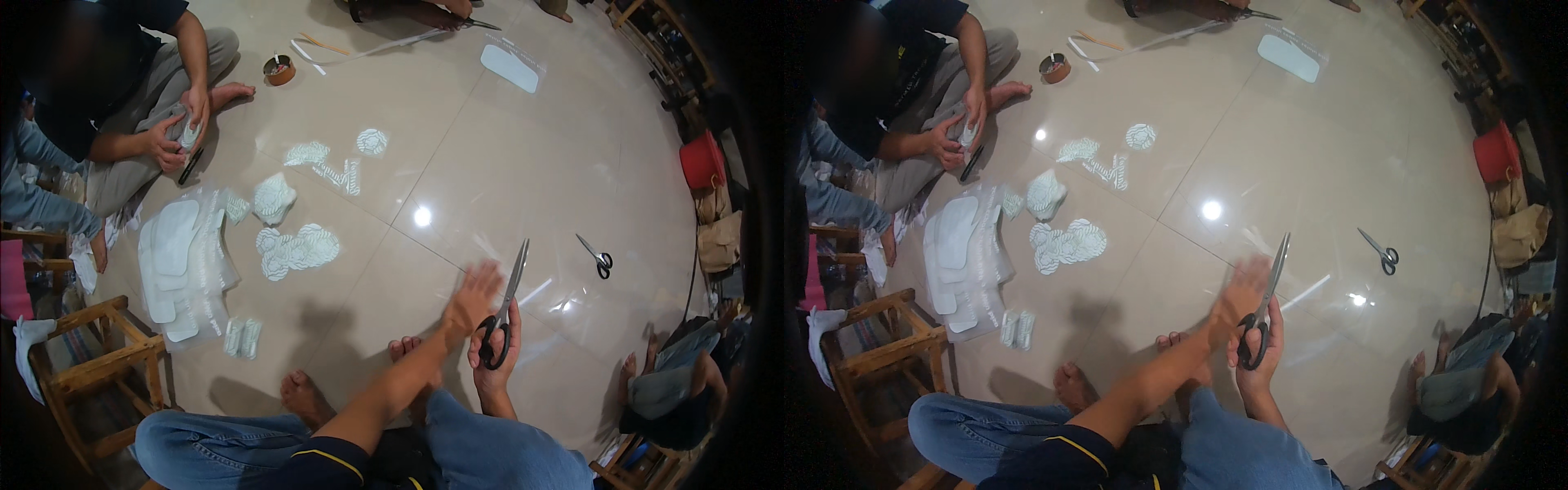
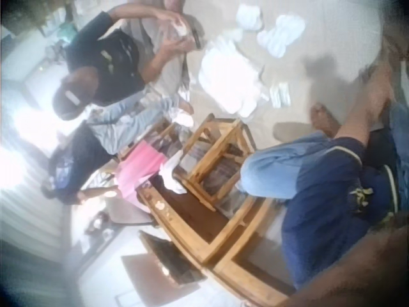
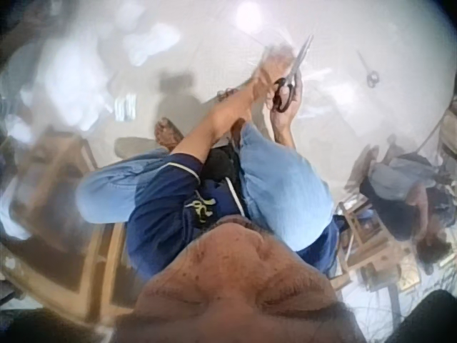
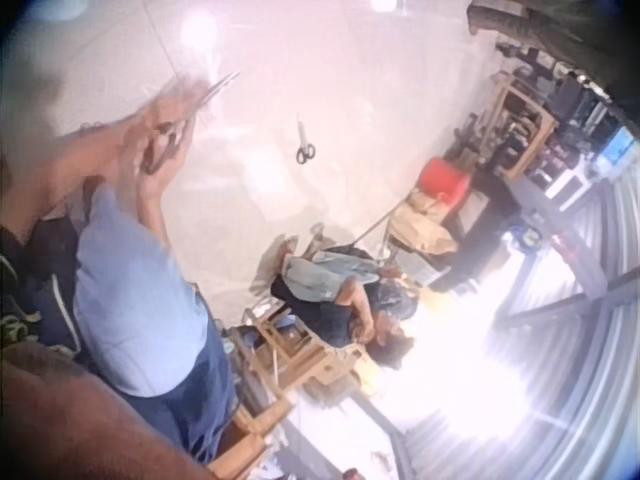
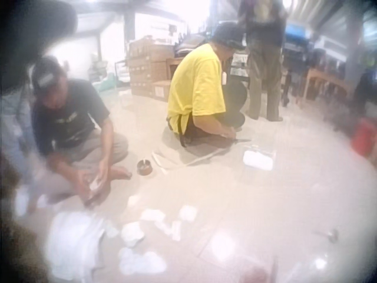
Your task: The person sits on the floor and uses scissors to cut patterned shapes out of a white foam-like material. They repeatedly pick up sheets, cut along the printed outlines, and place the finished cutouts on the floor. Other people are also working on similar tasks nearby.
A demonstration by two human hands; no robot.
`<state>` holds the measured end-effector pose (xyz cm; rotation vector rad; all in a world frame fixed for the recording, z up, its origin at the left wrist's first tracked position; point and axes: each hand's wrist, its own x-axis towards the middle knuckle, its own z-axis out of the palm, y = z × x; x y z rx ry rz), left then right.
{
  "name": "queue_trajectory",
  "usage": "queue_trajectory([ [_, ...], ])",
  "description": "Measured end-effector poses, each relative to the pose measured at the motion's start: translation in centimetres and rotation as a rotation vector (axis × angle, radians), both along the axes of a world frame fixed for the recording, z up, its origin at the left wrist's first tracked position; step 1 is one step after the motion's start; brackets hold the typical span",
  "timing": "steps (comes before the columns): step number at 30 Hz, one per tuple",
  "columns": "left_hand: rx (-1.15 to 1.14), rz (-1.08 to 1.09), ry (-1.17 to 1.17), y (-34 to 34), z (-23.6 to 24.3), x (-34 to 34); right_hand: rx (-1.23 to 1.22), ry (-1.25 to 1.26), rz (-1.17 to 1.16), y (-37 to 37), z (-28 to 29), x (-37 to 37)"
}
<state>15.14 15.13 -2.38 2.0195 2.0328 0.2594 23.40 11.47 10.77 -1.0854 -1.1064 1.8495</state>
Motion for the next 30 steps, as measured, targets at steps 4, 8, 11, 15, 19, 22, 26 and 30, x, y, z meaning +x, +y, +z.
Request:
queue_trajectory([
  [4, 0.174, -0.192, -0.366, 0.1, 0.8, 1.5, 0.158, 0.0, 0.085, 0.7, 0.0, 1.6],
  [8, 0.393, -0.062, -0.492, -2.1, 3.2, -2.3, 0.128, -0.004, 0.112, 1.1, -0.5, 2.0],
  [11, 0.607, 0.594, -0.619, -6.5, 0.7, -8.9, 0.014, -0.028, 0.111, 0.7, -1.5, 1.4],
  [15, 0.675, 1.139, -0.072, -13.9, -1.5, -19.5, -0.124, -0.187, 0.343, -1.2, -4.1, 0.8],
  [19, 0.517, 1.471, -0.123, -20.5, -0.8, -25.6, 0.094, -0.612, 0.703, -1.5, -5.2, -0.2],
  [22, 0.28, 1.523, -0.189, -21.9, -0.1, -27.0, 0.274, -0.798, 0.761, -0.5, -4.3, -1.4],
  [26, 0.2, 1.403, -0.183, -20.7, 0.8, -25.8, 0.46, -0.863, 0.742, 2.2, -4.8, -2.0],
  [30, 0.308, 1.156, -0.15, -19.2, -0.8, -22.9, 0.882, -0.929, 0.786, 4.8, -6.6, -2.8],
])
